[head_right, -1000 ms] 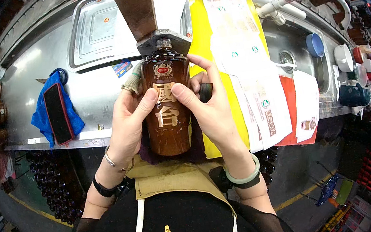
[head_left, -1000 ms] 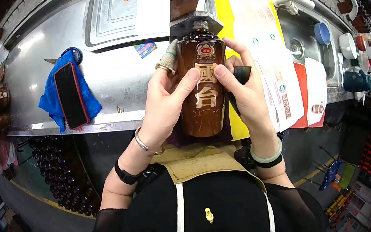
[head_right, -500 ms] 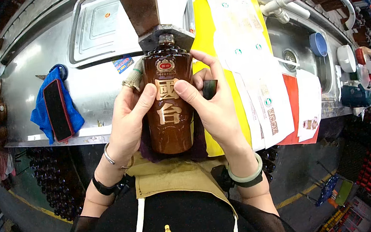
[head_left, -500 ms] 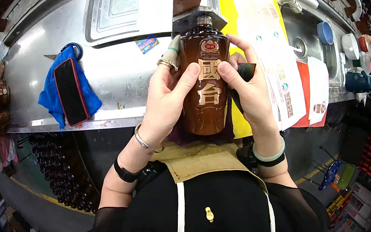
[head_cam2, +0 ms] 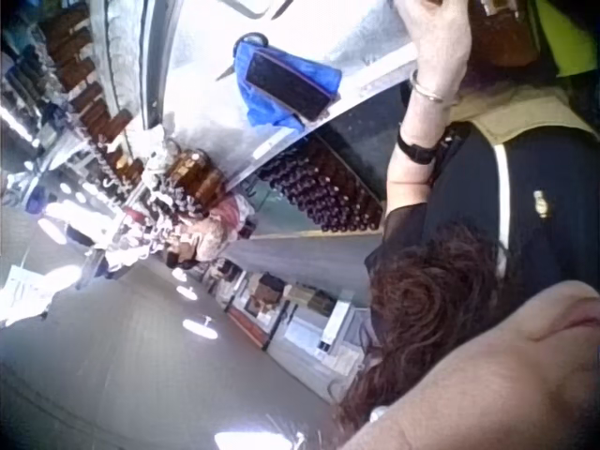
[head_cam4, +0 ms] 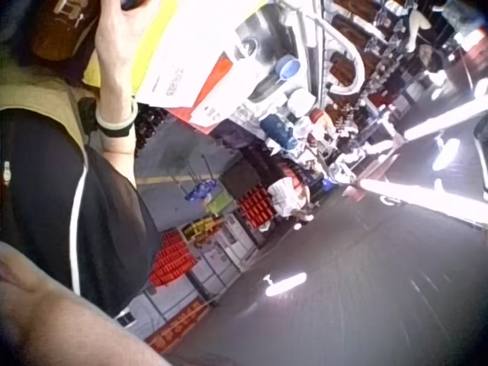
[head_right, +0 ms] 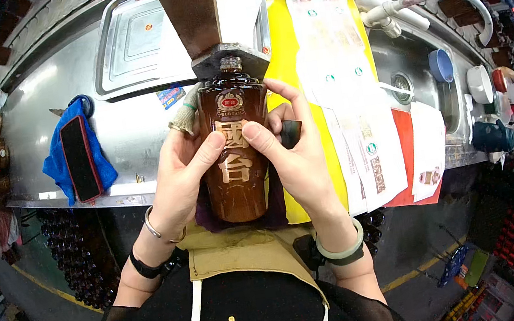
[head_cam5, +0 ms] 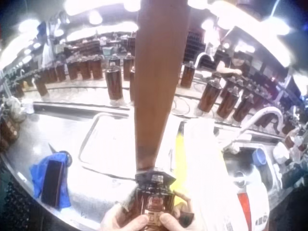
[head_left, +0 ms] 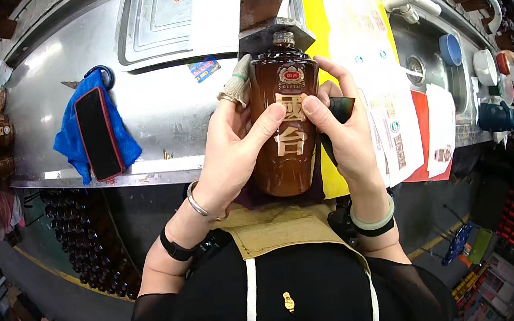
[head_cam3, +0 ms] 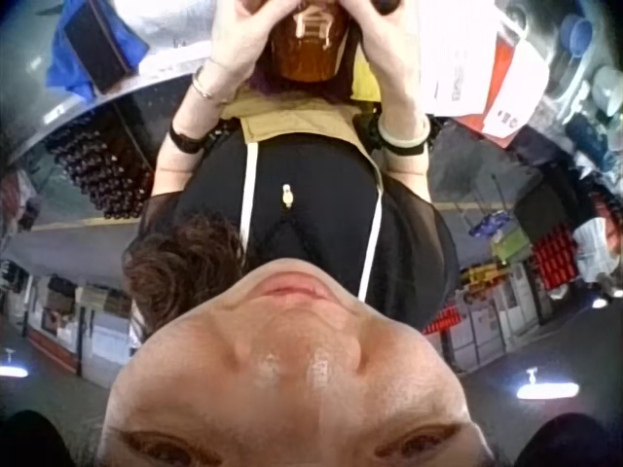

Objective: Applying and smoothing product labels on a brown glass bottle using a handheld scraper tool at a manufacturing line.

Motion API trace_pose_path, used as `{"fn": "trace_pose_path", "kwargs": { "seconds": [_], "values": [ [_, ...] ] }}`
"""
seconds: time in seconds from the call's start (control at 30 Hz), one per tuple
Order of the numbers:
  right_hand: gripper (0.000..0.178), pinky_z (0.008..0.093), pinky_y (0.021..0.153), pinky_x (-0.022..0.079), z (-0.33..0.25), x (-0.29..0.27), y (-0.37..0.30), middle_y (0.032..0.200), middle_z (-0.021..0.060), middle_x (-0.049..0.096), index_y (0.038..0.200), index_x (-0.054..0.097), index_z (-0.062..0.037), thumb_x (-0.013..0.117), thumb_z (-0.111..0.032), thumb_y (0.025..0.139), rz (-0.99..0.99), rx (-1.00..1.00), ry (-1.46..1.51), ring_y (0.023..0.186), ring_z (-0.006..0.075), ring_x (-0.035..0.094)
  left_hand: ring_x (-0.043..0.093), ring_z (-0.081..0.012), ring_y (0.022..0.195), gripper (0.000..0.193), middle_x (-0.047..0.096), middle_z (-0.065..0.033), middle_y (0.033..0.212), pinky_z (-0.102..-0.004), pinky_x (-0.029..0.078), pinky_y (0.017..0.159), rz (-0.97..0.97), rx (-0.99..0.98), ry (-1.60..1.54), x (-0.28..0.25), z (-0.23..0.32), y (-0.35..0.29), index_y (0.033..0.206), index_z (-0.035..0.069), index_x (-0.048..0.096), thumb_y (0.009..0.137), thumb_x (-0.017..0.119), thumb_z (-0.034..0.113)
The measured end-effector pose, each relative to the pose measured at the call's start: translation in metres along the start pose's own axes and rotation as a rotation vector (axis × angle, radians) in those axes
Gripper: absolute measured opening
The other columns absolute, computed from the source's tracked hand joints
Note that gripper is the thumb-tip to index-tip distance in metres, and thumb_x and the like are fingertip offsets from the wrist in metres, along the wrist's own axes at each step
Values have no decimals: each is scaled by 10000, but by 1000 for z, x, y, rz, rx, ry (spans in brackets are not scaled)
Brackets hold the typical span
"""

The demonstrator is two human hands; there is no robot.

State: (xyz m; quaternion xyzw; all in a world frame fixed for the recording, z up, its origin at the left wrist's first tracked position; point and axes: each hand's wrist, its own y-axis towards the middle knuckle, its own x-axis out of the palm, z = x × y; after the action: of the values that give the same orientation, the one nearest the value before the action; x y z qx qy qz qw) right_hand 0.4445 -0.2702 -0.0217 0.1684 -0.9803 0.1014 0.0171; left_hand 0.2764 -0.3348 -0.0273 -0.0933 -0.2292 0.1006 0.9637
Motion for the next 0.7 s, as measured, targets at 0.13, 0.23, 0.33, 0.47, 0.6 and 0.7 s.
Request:
{"fn": "trace_pose_path", "kwargs": {
  "seconds": [0.13, 0.23, 0.33, 0.47, 0.6, 0.7],
  "values": [
    [632, 191, 751, 348, -5, 1, -1, 859, -61, 407, 1473, 492, -43, 813, -155, 940, -7, 41, 37, 796, 44, 396, 518, -198, 1379, 766, 494, -148, 1538, -364, 418, 1173, 5, -28, 10, 0, 2, 0, 1629, -33, 264, 1018, 705, 109],
    [633, 194, 749, 347, -6, 1, -1, 860, -59, 409, 1469, 493, -46, 816, -160, 937, -7, 49, 22, 794, 47, 396, 527, -197, 1370, 761, 504, -147, 1527, -364, 423, 1169, 0, -7, 27, -1, 0, 1, 1625, -33, 273, 1017, 707, 112],
    [636, 197, 746, 345, -5, 0, 0, 856, -58, 411, 1464, 497, -50, 823, -170, 931, -8, 37, -22, 791, 50, 398, 535, -196, 1362, 757, 510, -148, 1521, -365, 428, 1164, 2, 17, 36, 0, 0, 1, 1621, -35, 280, 1016, 710, 115],
    [648, 199, 741, 337, -7, 0, 1, 840, -63, 405, 1460, 495, -52, 834, -180, 923, -11, 36, -39, 786, 49, 395, 539, -195, 1359, 754, 511, -151, 1521, -367, 432, 1161, 4, -6, 51, -2, 0, -1, 1618, -37, 282, 1015, 710, 111],
    [647, 199, 736, 333, -5, 0, 2, 840, -63, 404, 1461, 493, -52, 832, -188, 926, -14, 33, -24, 781, 47, 390, 539, -198, 1361, 753, 513, -153, 1520, -366, 434, 1159, 1, 1, 63, -2, 1, 0, 1617, -37, 283, 1013, 710, 107],
    [639, 201, 747, 343, -5, 0, 1, 855, -59, 413, 1457, 494, -50, 827, -197, 932, -13, 55, -11, 800, 46, 402, 541, -202, 1360, 760, 514, -156, 1518, -365, 437, 1156, 2, -3, 41, -2, 1, 1, 1615, -43, 281, 1009, 715, 106]
  ]
}}
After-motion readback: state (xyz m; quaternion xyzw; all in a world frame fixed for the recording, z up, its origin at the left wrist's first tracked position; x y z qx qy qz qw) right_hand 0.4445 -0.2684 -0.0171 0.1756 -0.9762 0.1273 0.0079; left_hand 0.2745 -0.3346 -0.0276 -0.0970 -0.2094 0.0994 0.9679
